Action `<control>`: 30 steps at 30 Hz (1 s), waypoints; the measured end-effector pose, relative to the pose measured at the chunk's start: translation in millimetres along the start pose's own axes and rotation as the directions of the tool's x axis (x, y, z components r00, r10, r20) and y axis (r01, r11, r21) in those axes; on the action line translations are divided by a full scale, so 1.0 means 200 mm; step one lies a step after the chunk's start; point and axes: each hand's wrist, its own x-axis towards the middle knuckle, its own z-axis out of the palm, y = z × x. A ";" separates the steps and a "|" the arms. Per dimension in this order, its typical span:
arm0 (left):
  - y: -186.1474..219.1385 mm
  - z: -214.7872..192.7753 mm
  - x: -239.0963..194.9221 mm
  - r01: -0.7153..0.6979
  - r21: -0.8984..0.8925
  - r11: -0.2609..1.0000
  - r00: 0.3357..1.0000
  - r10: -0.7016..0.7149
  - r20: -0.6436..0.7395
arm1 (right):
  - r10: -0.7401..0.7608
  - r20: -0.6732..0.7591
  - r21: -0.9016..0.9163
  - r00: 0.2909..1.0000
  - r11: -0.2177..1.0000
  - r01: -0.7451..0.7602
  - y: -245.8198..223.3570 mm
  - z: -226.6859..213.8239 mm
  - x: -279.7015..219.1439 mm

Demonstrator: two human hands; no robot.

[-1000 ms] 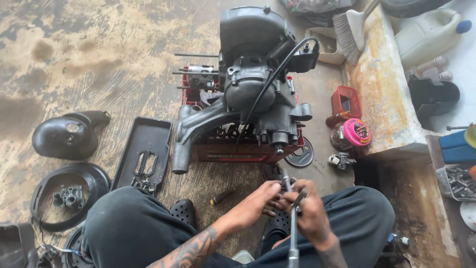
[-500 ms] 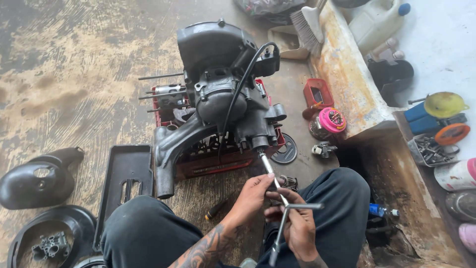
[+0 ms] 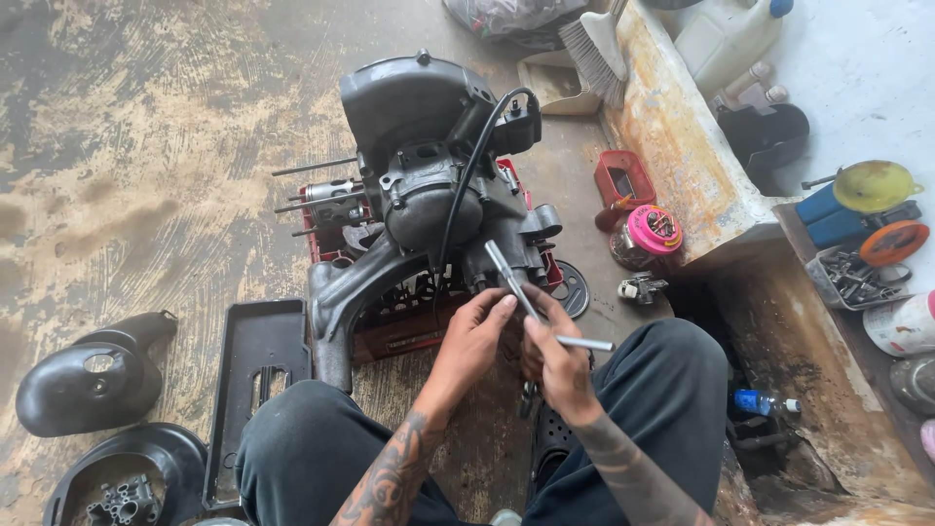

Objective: The person sits on the floor and works on a disassembled engine placed on a red toolbox. They use a T-handle wrench to tighten bolts on the engine casing and handle various small parts and tools scattered around the workspace.

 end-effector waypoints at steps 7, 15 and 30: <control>0.15 -0.09 -0.06 -0.010 0.057 0.998 0.999 0.008 0.033 | -0.056 -0.030 0.182 0.998 0.981 0.060 0.08 0.04 0.23; 0.13 -0.17 -0.05 0.032 0.161 0.986 0.998 -0.040 0.045 | -0.064 -0.074 0.288 0.995 0.954 0.083 0.15 0.09 0.32; 0.24 -0.07 -0.13 -0.513 0.479 0.712 0.834 0.545 0.084 | 0.183 0.032 0.400 0.983 0.898 -0.181 -0.02 0.17 0.29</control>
